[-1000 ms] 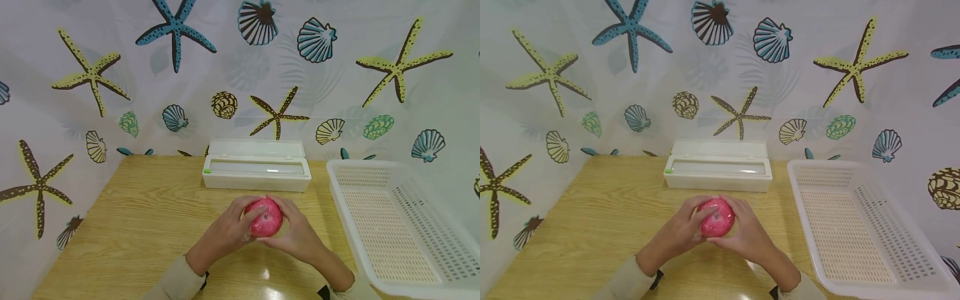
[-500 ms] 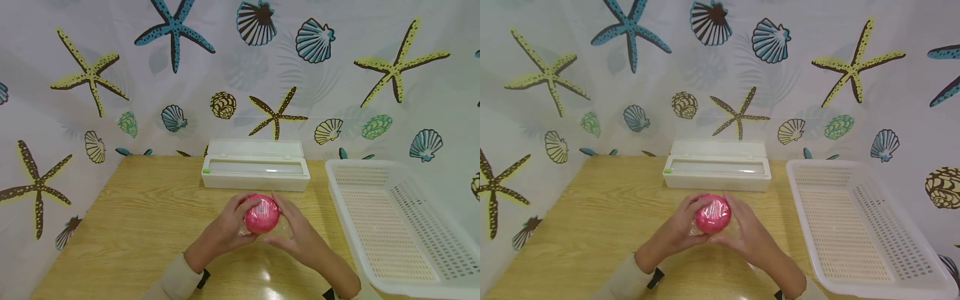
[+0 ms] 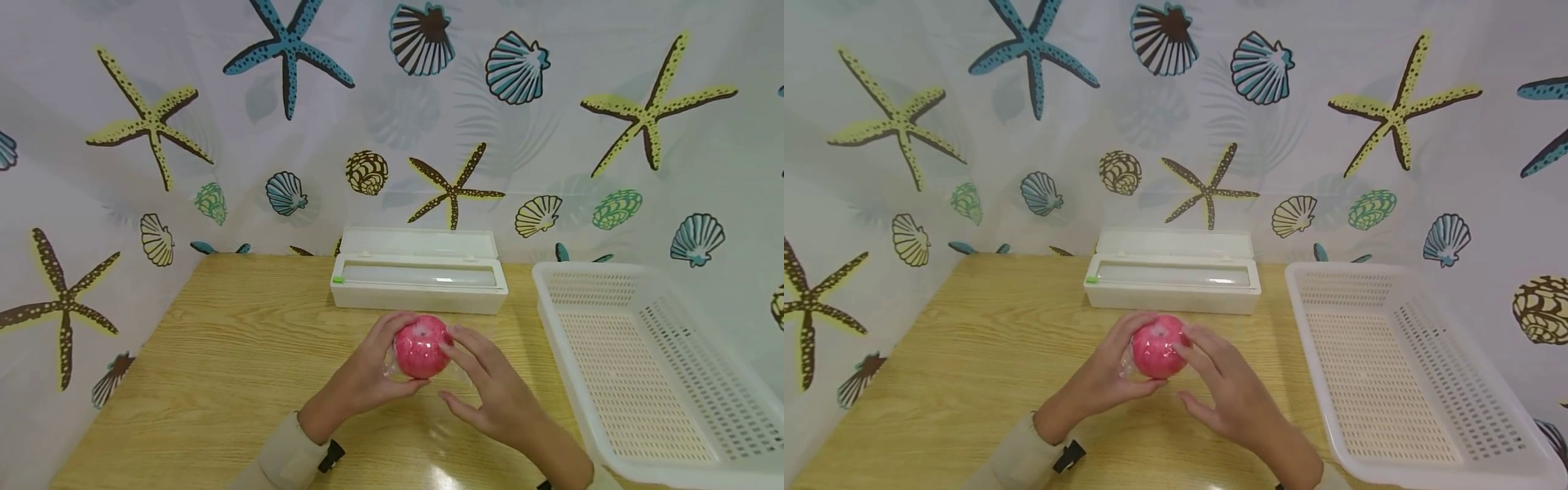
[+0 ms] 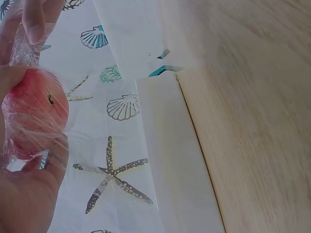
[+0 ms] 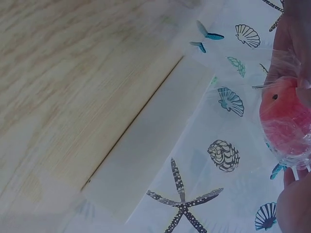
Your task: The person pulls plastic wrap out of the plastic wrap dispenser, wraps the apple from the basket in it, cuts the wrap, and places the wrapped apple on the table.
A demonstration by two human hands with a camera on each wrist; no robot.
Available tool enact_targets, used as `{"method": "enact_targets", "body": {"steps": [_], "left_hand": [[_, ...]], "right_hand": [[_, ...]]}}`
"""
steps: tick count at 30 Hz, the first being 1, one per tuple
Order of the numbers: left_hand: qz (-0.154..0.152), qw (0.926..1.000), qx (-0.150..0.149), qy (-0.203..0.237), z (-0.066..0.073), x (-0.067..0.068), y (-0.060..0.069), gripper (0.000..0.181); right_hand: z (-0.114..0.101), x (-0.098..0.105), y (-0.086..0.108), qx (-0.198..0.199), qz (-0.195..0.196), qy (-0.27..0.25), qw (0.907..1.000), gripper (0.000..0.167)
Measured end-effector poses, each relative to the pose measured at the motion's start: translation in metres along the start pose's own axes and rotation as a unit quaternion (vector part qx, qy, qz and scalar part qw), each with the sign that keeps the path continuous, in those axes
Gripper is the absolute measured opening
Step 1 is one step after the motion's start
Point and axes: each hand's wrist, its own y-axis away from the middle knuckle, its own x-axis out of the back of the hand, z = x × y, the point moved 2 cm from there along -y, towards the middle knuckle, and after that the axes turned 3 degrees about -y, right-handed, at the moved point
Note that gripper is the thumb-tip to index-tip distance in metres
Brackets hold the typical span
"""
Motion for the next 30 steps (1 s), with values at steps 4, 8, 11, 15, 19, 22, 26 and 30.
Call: {"method": "enact_targets", "body": {"steps": [4,8,11,15,19,22,26,30], "left_hand": [[-0.001,0.9992,0.025,0.031,-0.001,0.0,0.0,0.09],[-0.002,0.9962,0.062,0.061,0.014,0.008,-0.004,0.085],[0.0,0.9941,0.08,0.073,0.029,0.017,-0.009,0.081],[-0.001,0.991,0.101,0.088,0.032,0.02,-0.01,0.079],[-0.007,0.9871,0.119,0.106,0.031,0.02,-0.01,0.078],[-0.012,0.9866,0.122,0.108,0.032,0.021,-0.01,0.078],[-0.019,0.9864,0.127,0.103,0.03,0.02,-0.009,0.078],[-0.028,0.9852,0.138,0.097,0.019,0.015,-0.004,0.08]], "right_hand": [[0.002,-0.004,0.0,0.006,-0.004,0.017,0.9998,0.052],[0.003,-0.009,-0.002,0.008,-0.001,0.02,0.9998,0.053],[0.005,-0.012,-0.002,0.006,-0.001,0.02,0.9998,0.057],[0.006,-0.016,-0.002,-0.005,-0.011,0.022,0.9997,0.062],[0.007,-0.018,-0.003,-0.017,-0.017,0.024,0.9994,0.061],[0.006,-0.02,-0.005,-0.021,-0.016,0.023,0.9994,0.059],[0.006,-0.021,-0.008,-0.02,-0.01,0.014,0.9996,0.056],[0.006,-0.021,-0.011,-0.023,-0.008,0.007,0.9997,0.054]]}}
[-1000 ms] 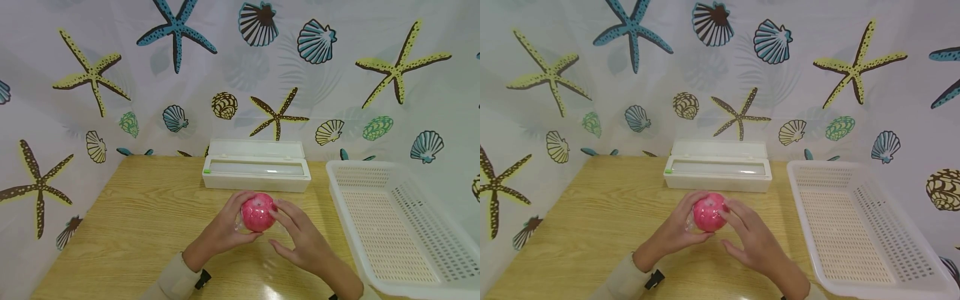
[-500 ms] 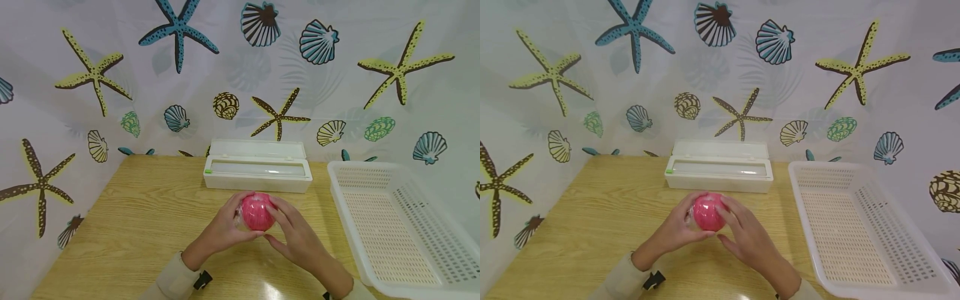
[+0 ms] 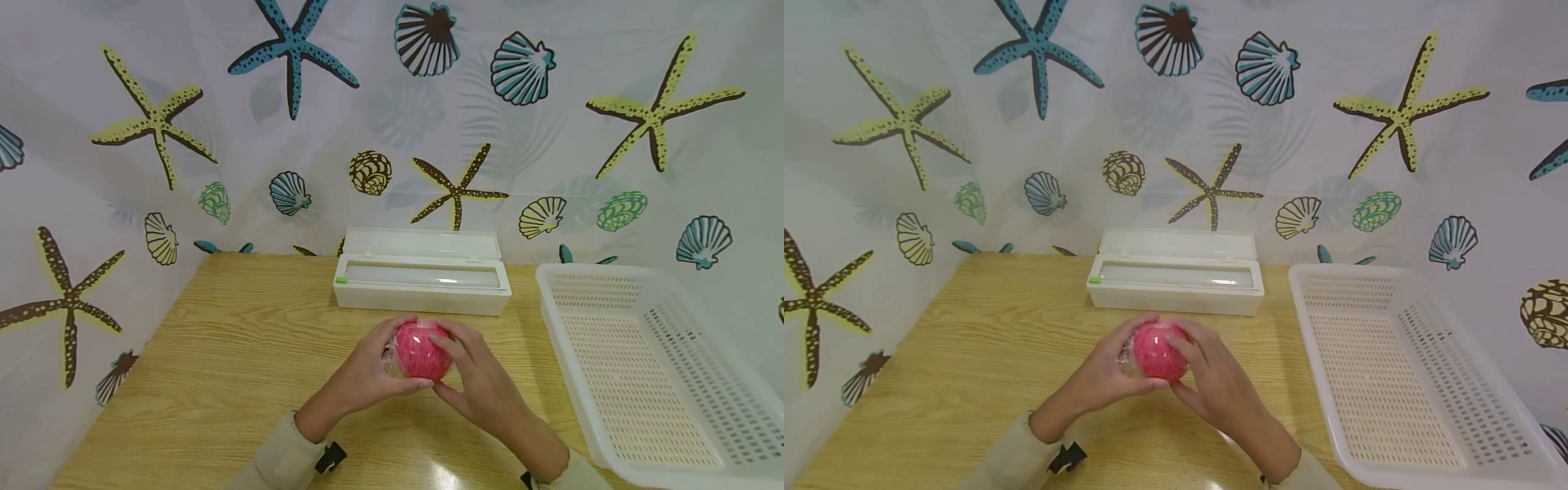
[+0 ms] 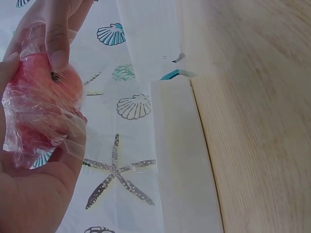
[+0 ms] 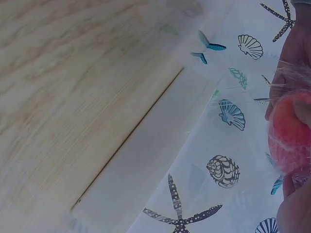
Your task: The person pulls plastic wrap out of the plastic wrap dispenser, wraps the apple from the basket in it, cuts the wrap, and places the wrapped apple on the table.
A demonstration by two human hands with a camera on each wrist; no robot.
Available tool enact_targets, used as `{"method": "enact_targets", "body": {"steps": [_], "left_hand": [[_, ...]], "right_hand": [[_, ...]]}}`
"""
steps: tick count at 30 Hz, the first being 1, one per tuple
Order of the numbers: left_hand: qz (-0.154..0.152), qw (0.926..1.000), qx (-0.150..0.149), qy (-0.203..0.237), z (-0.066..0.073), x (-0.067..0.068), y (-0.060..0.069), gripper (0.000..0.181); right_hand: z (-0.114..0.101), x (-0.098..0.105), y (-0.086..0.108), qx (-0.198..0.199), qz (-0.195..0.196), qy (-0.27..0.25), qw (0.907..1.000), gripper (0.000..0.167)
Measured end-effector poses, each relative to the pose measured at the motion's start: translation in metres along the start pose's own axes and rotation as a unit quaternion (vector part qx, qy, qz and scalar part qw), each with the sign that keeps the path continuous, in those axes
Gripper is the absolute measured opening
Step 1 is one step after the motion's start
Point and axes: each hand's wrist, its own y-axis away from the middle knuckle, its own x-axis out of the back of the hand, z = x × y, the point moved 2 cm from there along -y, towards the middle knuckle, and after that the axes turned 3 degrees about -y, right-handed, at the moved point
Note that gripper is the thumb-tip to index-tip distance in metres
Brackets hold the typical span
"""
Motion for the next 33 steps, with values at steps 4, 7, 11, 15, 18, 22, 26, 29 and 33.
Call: {"method": "enact_targets", "body": {"steps": [4,7,11,15,18,22,26,29,33], "left_hand": [[-0.007,0.9998,0.015,-0.005,-0.018,-0.005,0.002,0.083],[-0.014,0.9997,0.022,0.002,-0.023,-0.006,0.003,0.084],[-0.022,0.9989,0.039,0.016,-0.024,-0.007,0.004,0.086],[-0.027,0.9977,0.059,0.018,-0.023,-0.007,0.005,0.089],[-0.021,0.9977,0.063,0.01,-0.022,-0.006,0.006,0.09],[0.005,0.9989,0.033,-0.034,-0.021,-0.002,0.007,0.091],[0.038,0.9877,-0.05,-0.143,-0.017,0.005,0.011,0.087],[0.057,0.9635,-0.124,-0.23,-0.013,0.008,0.014,0.083],[0.059,0.9237,-0.215,-0.311,-0.01,0.008,0.016,0.079]], "right_hand": [[0.0,0.001,-0.001,-0.009,-0.008,-0.008,0.9999,0.055],[0.001,0.002,-0.001,-0.017,-0.014,-0.012,0.9997,0.056],[0.002,0.003,0.0,-0.026,-0.017,-0.012,0.9994,0.057],[0.003,0.004,0.0,-0.035,-0.012,-0.018,0.9991,0.058],[0.003,0.005,-0.001,-0.045,-0.005,-0.024,0.9987,0.059],[0.003,0.006,0.0,-0.059,-0.001,-0.03,0.9978,0.061],[0.003,0.007,0.0,-0.072,0.004,-0.039,0.9966,0.067],[0.003,0.009,-0.001,-0.08,0.011,-0.044,0.9958,0.069],[0.002,0.01,-0.002,-0.084,0.02,-0.049,0.995,0.07]]}}
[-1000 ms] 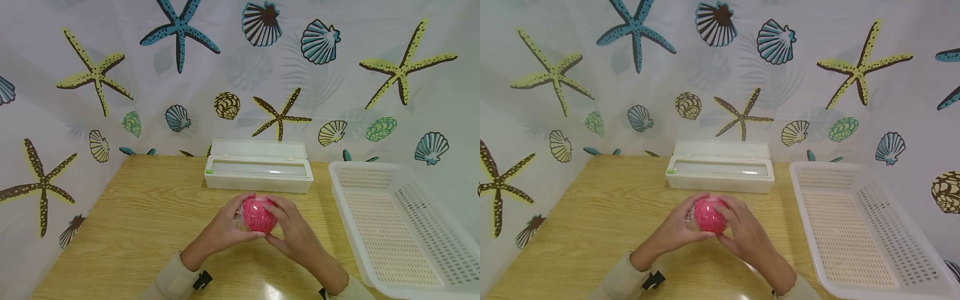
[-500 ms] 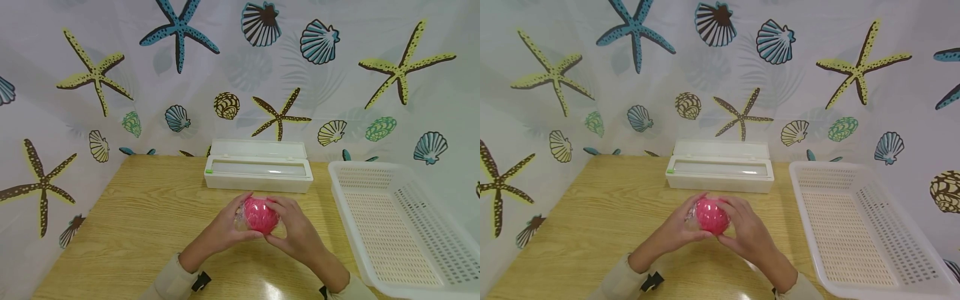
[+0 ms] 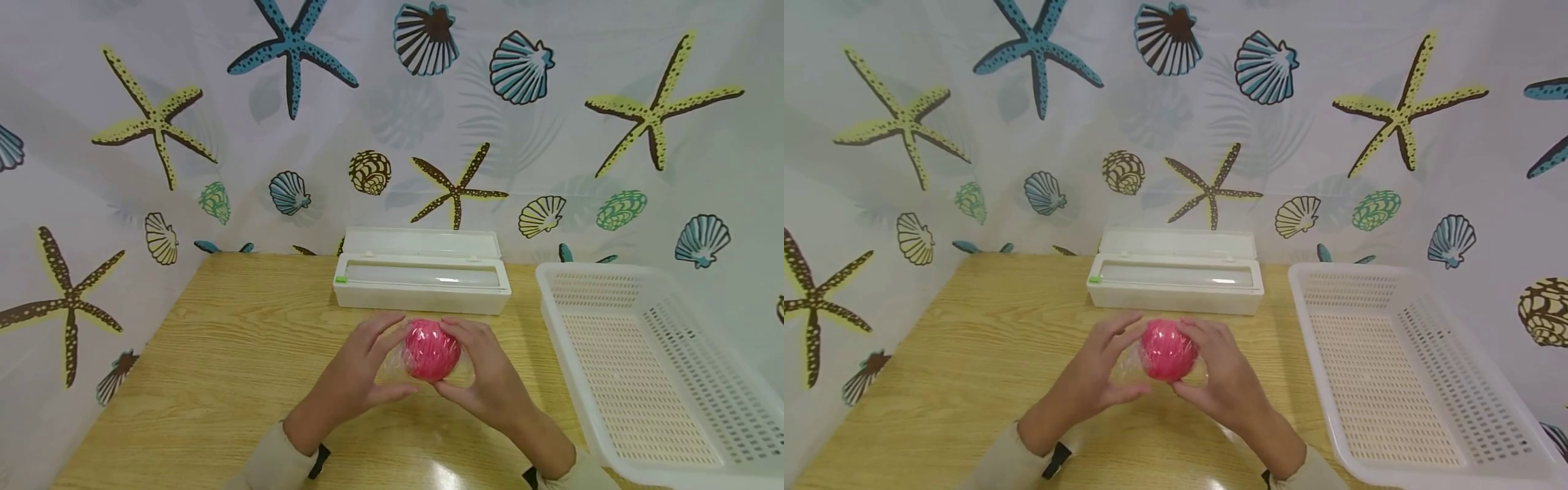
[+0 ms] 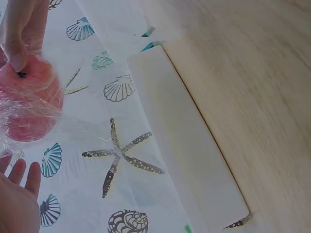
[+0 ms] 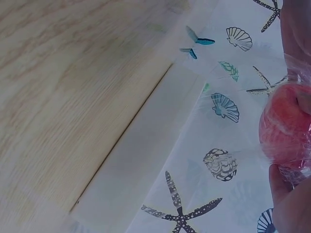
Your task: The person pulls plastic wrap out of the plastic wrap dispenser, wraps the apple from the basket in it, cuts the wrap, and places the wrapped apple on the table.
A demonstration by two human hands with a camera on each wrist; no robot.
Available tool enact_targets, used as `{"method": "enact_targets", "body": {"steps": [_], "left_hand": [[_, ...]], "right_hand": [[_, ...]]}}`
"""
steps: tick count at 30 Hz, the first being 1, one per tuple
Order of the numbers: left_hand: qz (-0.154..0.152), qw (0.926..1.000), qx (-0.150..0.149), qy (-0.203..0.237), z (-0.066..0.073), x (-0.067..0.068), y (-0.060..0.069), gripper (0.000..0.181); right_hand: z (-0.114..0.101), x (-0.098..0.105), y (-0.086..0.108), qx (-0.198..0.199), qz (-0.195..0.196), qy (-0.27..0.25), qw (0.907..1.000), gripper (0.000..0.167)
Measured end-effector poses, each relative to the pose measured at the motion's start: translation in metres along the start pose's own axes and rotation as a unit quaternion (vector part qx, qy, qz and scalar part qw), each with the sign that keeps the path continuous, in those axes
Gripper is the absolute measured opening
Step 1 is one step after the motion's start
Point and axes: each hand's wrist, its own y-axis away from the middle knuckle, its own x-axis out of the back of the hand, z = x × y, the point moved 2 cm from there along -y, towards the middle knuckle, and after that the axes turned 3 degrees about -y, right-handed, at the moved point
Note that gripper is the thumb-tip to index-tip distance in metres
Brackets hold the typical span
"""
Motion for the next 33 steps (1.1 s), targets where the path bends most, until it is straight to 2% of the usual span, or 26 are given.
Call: {"method": "enact_targets", "body": {"steps": [2,4,13,17,25,33], "left_hand": [[0.005,0.9987,-0.037,-0.034,0.002,-0.001,0.0,0.08],[0.004,0.9963,-0.058,-0.063,0.003,-0.002,0.001,0.081],[0.006,0.9848,-0.092,-0.147,0.004,-0.008,-0.001,0.087],[0.008,0.9836,-0.092,-0.155,0.003,-0.012,-0.001,0.086],[0.0,0.987,-0.088,-0.134,0.002,-0.019,-0.001,0.077],[-0.005,0.9869,-0.092,-0.132,0.003,-0.022,-0.002,0.077]], "right_hand": [[-0.001,0.001,-0.001,-0.003,0.004,-0.004,1.0,0.07],[-0.002,0.002,-0.002,-0.008,0.006,-0.007,0.9999,0.069],[-0.002,0.005,-0.004,-0.047,0.007,-0.005,0.9988,0.071],[-0.003,0.005,-0.003,-0.066,0.004,-0.009,0.9978,0.074],[-0.006,0.007,-0.002,-0.139,-0.018,-0.032,0.9896,0.08],[-0.006,0.008,0.0,-0.173,-0.025,-0.062,0.9827,0.081]]}}
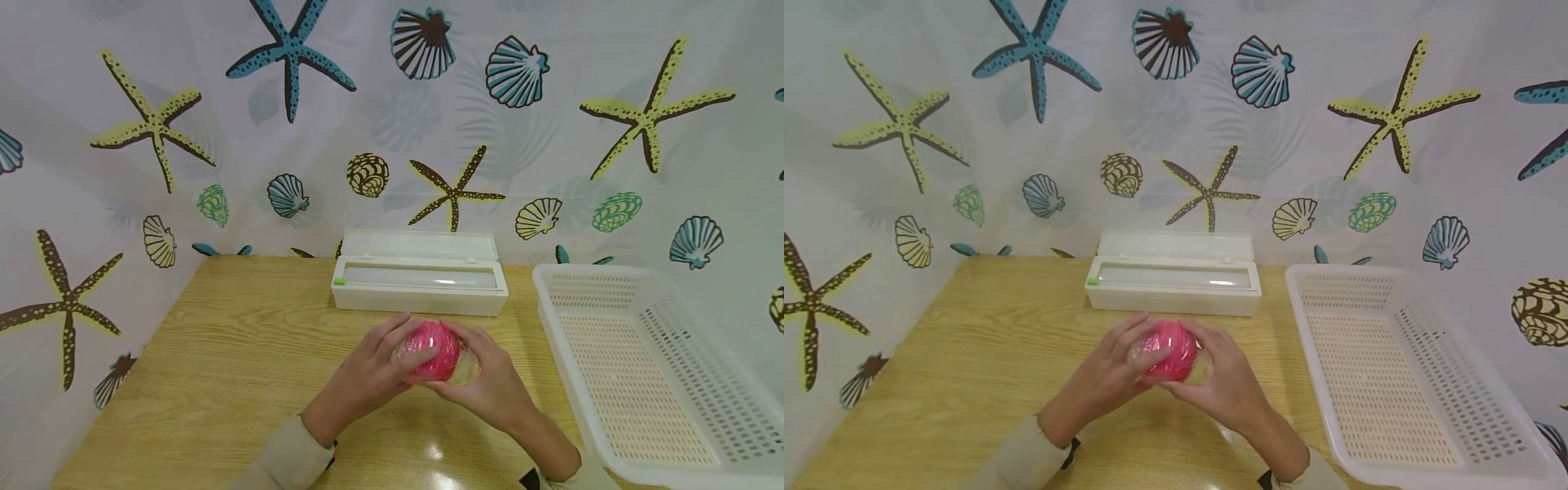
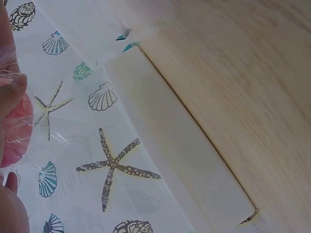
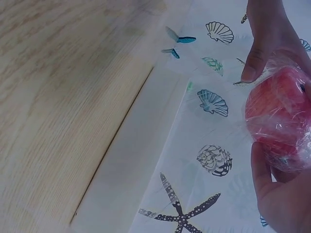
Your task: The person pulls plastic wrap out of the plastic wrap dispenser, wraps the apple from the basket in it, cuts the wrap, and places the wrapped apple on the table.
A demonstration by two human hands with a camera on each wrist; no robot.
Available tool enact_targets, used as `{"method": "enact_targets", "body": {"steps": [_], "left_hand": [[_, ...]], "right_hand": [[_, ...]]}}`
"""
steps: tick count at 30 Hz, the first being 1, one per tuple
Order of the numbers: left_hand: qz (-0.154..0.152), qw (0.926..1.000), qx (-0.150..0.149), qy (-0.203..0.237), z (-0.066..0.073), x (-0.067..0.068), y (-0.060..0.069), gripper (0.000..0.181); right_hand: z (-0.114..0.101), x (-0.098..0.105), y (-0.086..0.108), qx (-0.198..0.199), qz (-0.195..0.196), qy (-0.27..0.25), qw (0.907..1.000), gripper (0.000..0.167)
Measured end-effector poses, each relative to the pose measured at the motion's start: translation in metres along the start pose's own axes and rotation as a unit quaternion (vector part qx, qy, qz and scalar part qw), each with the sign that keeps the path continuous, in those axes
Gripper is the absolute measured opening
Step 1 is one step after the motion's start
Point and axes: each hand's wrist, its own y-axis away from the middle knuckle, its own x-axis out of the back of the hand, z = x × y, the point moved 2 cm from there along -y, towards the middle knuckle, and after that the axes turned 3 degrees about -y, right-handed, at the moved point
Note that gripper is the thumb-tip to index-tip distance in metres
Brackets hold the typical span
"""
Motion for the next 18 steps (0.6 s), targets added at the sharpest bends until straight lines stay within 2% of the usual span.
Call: {"method": "enact_targets", "body": {"steps": [10,18], "left_hand": [[-0.006,0.9998,-0.003,0.021,0.002,-0.001,-0.005,0.078],[0.004,0.9952,-0.001,0.097,0.001,-0.002,-0.011,0.08]], "right_hand": [[0.001,0.0,0.002,-0.028,-0.018,-0.024,0.9991,0.077],[0.0,0.001,0.003,-0.067,-0.028,-0.042,0.9965,0.071]]}}
